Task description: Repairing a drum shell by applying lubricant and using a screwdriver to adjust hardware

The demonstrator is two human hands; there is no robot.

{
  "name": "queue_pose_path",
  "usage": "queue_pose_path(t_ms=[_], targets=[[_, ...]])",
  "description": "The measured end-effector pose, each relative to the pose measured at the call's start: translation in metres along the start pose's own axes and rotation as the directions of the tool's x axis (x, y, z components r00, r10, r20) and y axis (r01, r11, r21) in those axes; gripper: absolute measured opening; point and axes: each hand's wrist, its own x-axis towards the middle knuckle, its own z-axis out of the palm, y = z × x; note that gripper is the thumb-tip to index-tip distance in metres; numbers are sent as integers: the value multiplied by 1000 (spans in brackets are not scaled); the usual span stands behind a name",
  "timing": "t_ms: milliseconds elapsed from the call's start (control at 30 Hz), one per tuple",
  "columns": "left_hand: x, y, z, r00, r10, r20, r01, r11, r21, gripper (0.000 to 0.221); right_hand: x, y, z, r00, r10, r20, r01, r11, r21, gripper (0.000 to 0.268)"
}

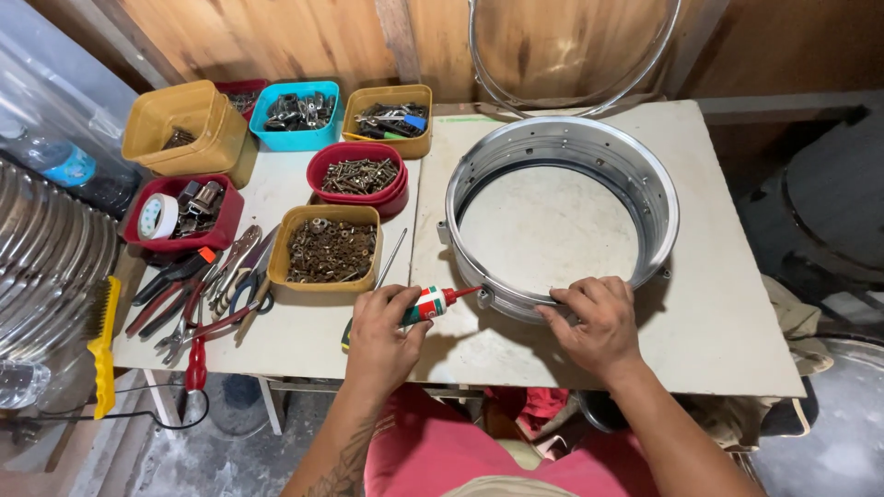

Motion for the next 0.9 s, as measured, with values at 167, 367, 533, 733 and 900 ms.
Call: queue_pose_path(t_ms=[167, 367, 533, 733, 900], targets=[[0, 5, -3, 999, -35, 29, 35, 999, 4, 53, 1, -4, -2, 1000, 11, 7, -11, 1000, -13, 26], [1, 8, -8, 979, -204, 14, 205, 972, -117, 55, 19, -23, 0, 992, 19, 123, -17, 1000, -22, 29], [-4, 6, -13, 917, -398, 27, 391, 885, -252, 57, 60, -58, 12, 981, 50, 186, -57, 998, 31, 33], [-13, 2, -27, 877, -480, 29, 470, 843, -260, 58, 91, -84, 13, 807, 319, 497, -333, 941, -62, 47], [-19, -7, -27, 853, -519, 59, 517, 823, -234, 59, 87, -78, 19, 792, 361, 492, -389, 920, -49, 49]])
